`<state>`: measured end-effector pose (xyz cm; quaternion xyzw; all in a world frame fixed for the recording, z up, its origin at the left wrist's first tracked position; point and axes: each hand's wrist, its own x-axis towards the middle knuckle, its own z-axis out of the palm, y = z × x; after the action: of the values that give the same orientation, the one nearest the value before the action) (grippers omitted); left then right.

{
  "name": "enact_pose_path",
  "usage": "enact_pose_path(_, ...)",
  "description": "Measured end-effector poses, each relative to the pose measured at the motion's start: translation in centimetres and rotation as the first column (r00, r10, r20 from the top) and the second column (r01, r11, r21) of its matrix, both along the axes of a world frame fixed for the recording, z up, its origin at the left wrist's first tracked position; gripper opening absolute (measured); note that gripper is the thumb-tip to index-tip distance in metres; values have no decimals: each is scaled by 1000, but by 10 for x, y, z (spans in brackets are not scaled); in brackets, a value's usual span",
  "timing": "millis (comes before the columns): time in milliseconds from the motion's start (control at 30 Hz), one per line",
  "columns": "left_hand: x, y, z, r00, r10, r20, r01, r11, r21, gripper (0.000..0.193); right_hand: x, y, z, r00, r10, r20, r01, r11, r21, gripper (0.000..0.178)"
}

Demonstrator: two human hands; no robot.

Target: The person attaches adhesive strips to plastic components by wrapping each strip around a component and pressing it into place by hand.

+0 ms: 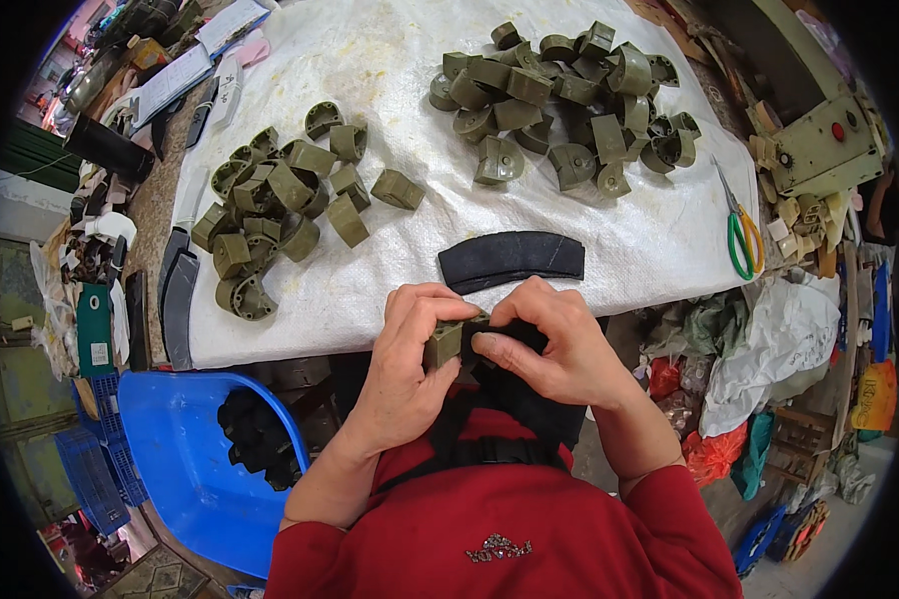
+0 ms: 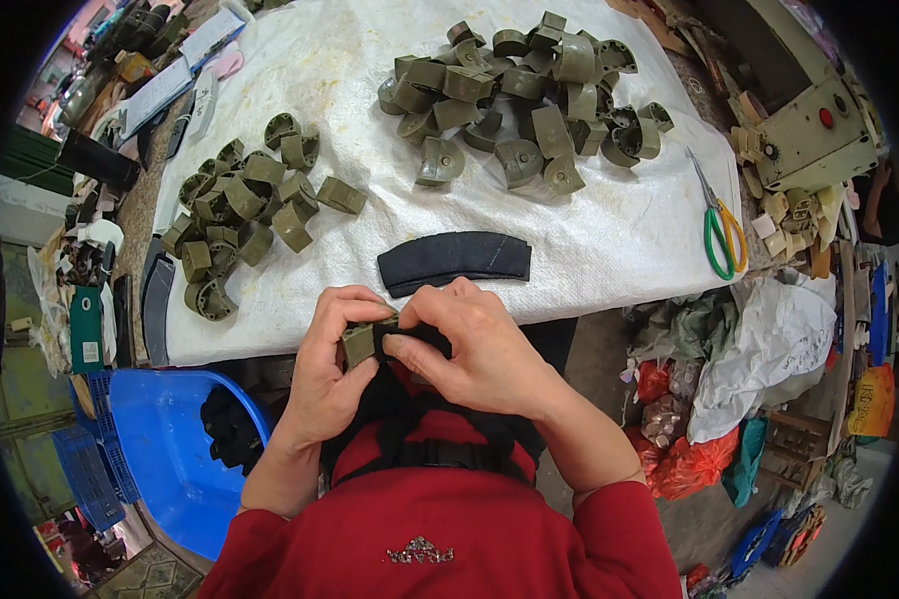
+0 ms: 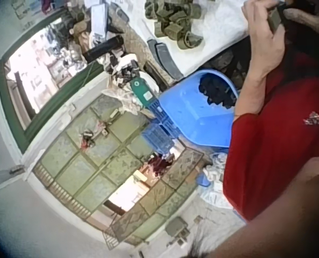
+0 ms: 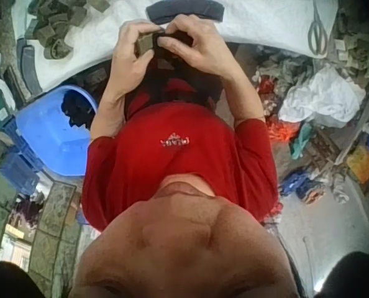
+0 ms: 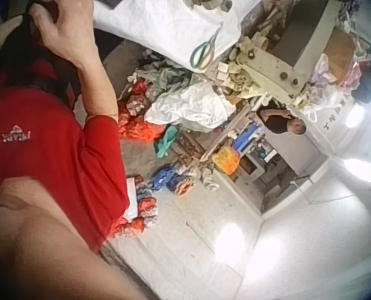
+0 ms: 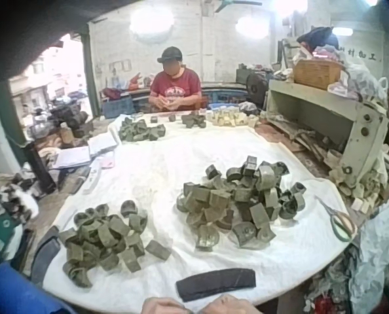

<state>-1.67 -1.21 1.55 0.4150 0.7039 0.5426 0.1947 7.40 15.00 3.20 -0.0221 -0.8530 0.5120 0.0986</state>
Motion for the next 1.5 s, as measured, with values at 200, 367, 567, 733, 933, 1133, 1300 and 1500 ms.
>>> enact_pose_path(200,4,6,9,996,41,-74,-40,999,4,35,-2,2,-2,995,-69,-67,75,993,92,18)
enact_pose_path(367,7,10,0,992,125,-21,-123,989,86,29,-3,3,-8,973,-190,-135,199,978,61,32)
enact_pose_path(567,-6,6,0,969,209,129,-231,954,194,21,20,-19,-2,874,-51,-483,140,979,150,29)
enact_pose_path(733,-1,7,5,967,131,219,-191,940,282,21,15,-35,-37,959,113,261,-37,960,-277,51)
enact_pose_path(933,0,2,-3,963,32,269,-122,938,324,21,4,-29,-31,982,-189,-7,25,163,-986,51)
enact_pose_path(1133,0,-2,-6,909,-130,396,-27,930,367,20,4,-17,-21,985,-153,73,117,303,-946,26)
enact_pose_path(1300,-5,-3,-7,875,-229,426,64,928,367,21,5,-17,-28,990,-112,85,116,308,-944,24)
enact_pose_path(1500,-7,2,-9,982,-176,72,155,960,234,28,4,-8,-28,992,-57,111,123,320,-939,29)
